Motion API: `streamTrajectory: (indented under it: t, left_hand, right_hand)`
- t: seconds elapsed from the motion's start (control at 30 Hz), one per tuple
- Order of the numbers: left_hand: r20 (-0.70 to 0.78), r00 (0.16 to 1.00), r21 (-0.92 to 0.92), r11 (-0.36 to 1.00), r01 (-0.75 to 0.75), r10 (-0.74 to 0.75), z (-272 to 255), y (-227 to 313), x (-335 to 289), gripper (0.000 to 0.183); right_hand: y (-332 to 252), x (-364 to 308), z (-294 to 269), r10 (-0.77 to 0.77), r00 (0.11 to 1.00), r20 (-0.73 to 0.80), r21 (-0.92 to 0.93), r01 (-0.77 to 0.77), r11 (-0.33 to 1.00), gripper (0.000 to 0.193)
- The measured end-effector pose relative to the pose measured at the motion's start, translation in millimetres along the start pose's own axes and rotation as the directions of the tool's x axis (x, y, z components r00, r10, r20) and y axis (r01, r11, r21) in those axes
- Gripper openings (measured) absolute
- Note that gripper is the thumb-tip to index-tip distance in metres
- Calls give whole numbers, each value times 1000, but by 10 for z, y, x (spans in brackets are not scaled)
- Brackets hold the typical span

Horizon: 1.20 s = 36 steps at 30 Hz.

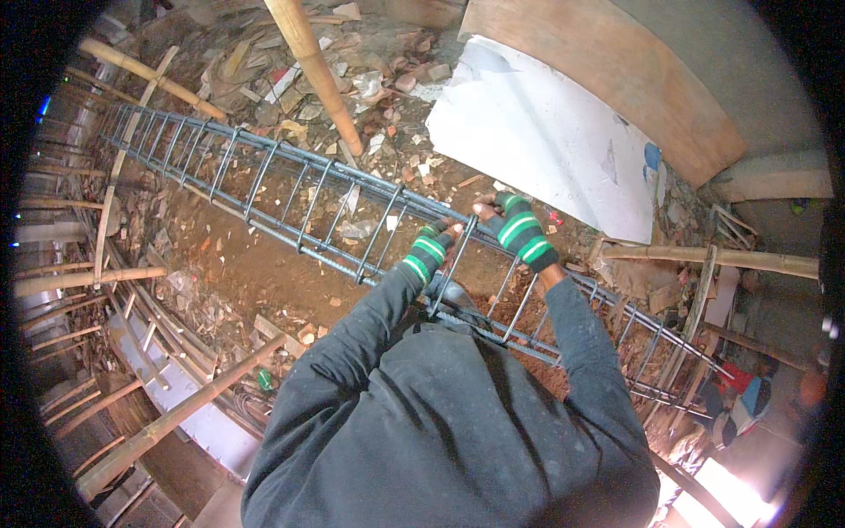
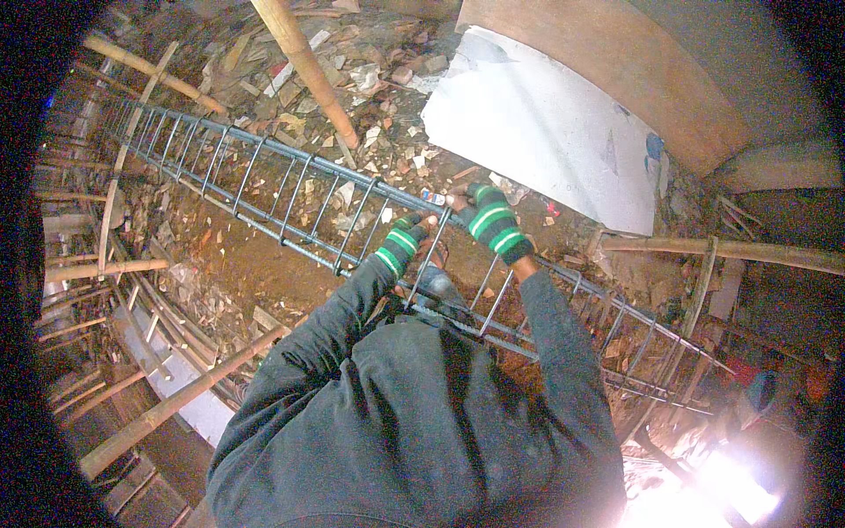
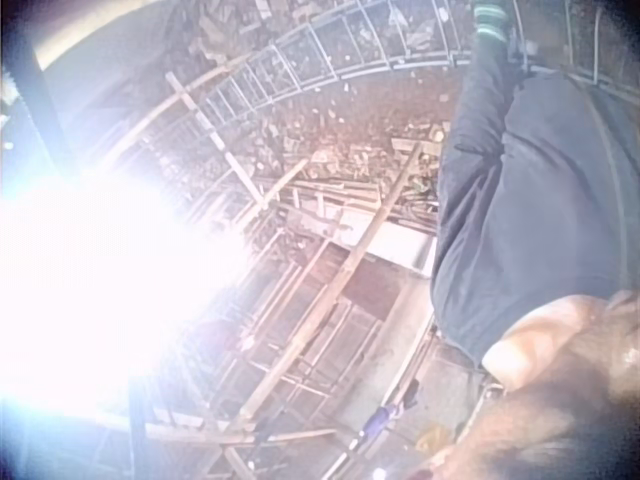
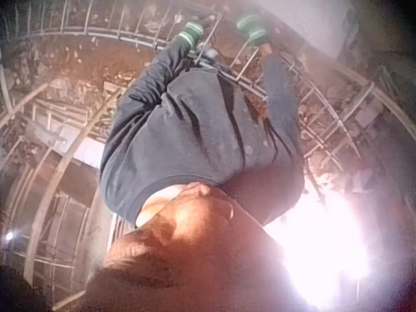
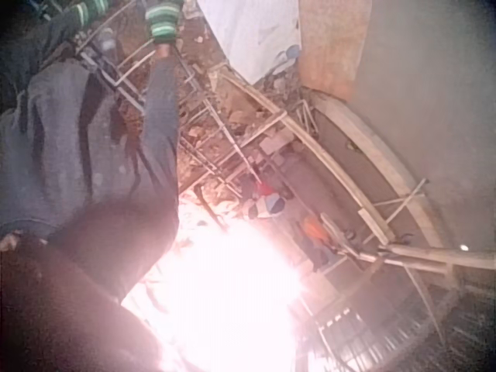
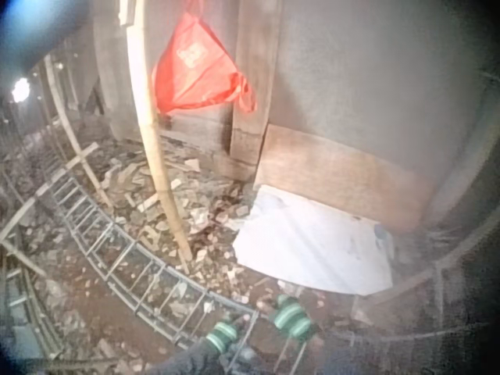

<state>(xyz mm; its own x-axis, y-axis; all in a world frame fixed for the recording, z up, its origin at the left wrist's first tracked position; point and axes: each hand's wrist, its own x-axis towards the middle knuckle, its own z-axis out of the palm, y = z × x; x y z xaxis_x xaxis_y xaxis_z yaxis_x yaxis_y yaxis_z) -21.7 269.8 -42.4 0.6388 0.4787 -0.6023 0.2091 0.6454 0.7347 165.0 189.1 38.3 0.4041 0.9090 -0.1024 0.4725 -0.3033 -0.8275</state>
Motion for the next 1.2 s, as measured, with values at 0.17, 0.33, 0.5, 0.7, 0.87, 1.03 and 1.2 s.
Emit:
streamTrajectory:
  t: [0.17,0.33,0.5,0.7,0.87,1.03,1.2]
  left_hand:
    - [79,995,-21,998,66,-64,-103,30,20,34]
    - [-79,993,-28,995,-94,92,14,-29,28,30]
    - [-163,954,12,967,-254,253,79,-44,33,22]
    - [-246,891,150,923,-354,382,59,-166,68,25]
    - [-251,862,10,891,-453,441,113,-283,40,30]
    - [-291,901,152,945,-289,323,211,-272,-63,36]
    - [-255,858,187,894,-408,445,235,-171,-139,24]
  right_hand:
    - [37,322,4,-155,964,217,-438,238,867,37]
    - [-1,616,-67,-11,886,463,-478,261,839,36]
    - [-126,779,-46,-25,845,535,-520,352,778,35]
    - [-111,622,-7,-192,847,495,-532,470,704,27]
    - [191,184,146,-349,935,56,-425,339,839,28]
    - [317,33,228,100,993,-64,-198,-111,974,33]
    - [171,93,-66,12,984,176,-78,1,997,29]
